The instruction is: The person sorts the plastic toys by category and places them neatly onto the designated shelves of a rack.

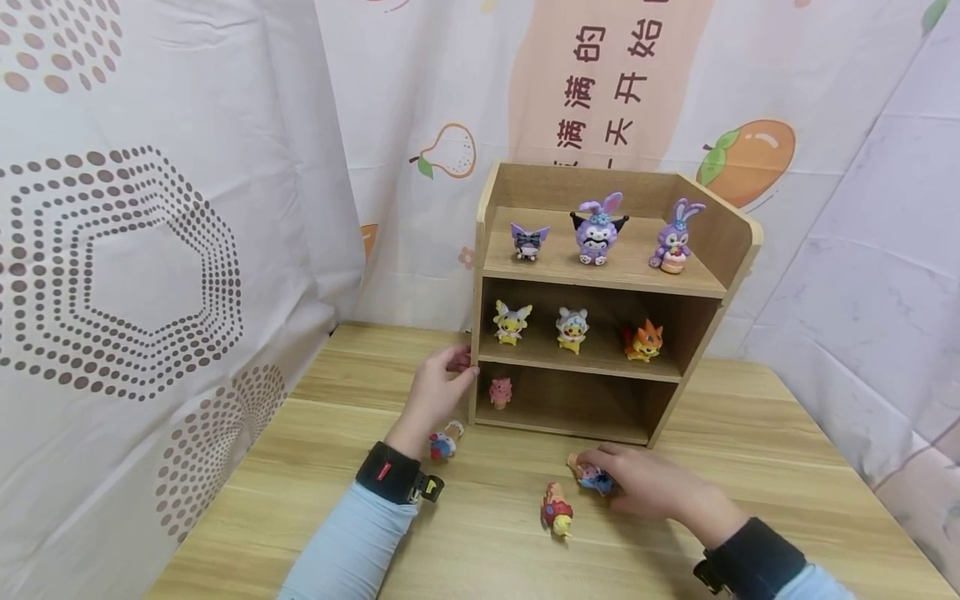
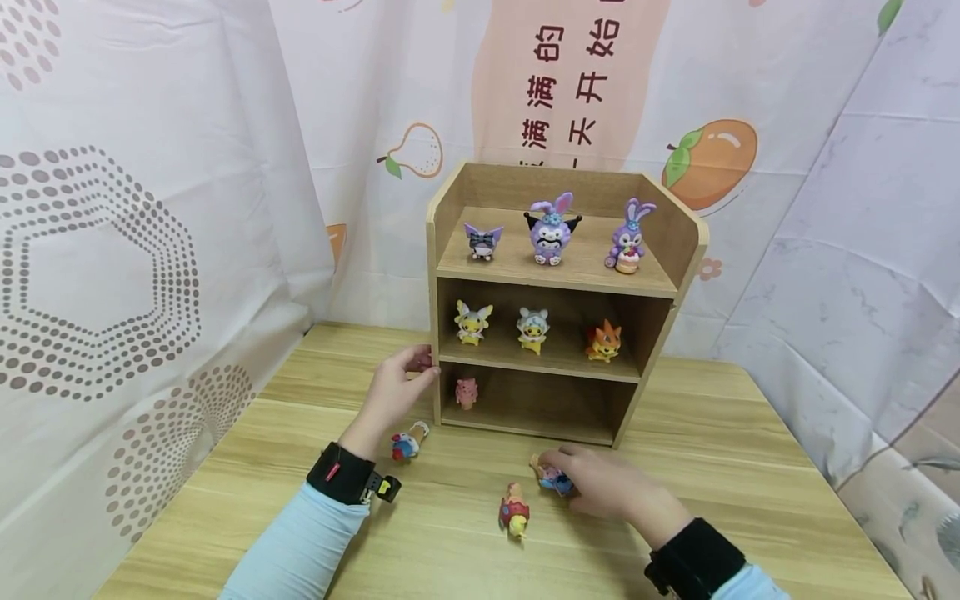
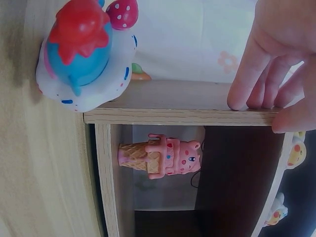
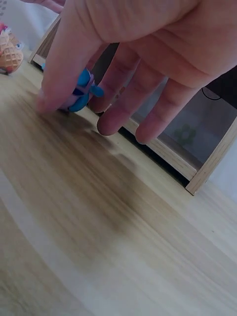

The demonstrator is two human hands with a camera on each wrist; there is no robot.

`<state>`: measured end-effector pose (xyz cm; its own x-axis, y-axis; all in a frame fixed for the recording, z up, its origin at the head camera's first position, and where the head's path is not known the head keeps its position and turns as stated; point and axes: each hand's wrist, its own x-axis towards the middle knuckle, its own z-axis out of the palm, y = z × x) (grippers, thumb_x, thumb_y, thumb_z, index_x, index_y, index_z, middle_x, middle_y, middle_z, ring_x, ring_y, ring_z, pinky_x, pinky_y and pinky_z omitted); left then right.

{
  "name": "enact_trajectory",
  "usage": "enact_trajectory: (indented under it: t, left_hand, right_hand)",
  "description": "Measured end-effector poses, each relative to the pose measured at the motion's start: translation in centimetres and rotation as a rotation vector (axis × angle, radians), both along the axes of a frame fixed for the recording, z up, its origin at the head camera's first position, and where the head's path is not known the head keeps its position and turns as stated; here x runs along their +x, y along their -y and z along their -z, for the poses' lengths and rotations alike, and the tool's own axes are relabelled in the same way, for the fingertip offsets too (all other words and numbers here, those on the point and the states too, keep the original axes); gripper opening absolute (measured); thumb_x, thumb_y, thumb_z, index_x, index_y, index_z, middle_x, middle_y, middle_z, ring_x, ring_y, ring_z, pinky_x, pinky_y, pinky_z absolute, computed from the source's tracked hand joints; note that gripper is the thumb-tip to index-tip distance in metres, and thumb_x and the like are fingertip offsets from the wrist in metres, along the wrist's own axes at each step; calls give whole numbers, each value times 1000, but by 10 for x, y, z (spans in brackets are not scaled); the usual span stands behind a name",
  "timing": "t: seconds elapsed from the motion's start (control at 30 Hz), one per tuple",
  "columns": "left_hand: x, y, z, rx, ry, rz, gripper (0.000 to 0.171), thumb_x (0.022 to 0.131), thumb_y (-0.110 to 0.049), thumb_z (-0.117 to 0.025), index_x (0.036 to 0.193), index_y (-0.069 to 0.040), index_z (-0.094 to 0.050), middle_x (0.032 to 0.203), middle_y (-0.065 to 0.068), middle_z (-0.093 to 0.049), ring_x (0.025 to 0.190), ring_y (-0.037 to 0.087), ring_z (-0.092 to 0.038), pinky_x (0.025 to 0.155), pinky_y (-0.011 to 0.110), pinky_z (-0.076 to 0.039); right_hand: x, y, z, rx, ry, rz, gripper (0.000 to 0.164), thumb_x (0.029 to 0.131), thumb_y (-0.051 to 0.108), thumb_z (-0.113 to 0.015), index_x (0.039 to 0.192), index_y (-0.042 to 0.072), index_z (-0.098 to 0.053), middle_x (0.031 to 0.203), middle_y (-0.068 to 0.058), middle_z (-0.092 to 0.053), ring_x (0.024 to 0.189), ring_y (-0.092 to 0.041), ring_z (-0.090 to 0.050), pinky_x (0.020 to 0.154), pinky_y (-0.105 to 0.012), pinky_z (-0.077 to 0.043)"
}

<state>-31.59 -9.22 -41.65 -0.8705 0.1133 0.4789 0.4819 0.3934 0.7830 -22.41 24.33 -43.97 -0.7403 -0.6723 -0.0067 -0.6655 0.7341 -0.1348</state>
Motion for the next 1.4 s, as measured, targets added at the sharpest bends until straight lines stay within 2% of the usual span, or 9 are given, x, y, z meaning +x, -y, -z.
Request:
enact_trajectory:
  t: [0.53, 1.07, 1.4]
  left_hand:
    - [-1, 0, 0, 1, -9, 4, 33, 86, -11, -71, 118, -6, -62, 97, 0, -64, 88, 10, -59, 82, 30, -53]
    - [1, 0, 1, -5, 8, 1, 33, 87, -11, -71, 118, -6, -62, 97, -1, -63, 88, 10, -58, 82, 29, -53]
    - [2, 0, -1, 6, 21, 10, 34, 87, -11, -70, 119, -6, -61, 98, 0, -63, 89, 10, -58, 83, 29, -53]
  right_hand:
    - [-2, 4, 5, 15, -27, 11, 59, 74, 13, -80, 126, 16, -53, 116, -5, -58, 99, -21, -57, 76, -44, -54]
    - [-2, 2, 10, 1, -61, 3, 54, 76, 19, -80, 123, 19, -54, 110, 1, -58, 94, -15, -57, 71, -41, -55]
    - [-2, 4, 6, -34, -90, -26, 49, 77, 25, -79, 120, 15, -58, 106, 4, -58, 89, -9, -55, 72, -38, -55]
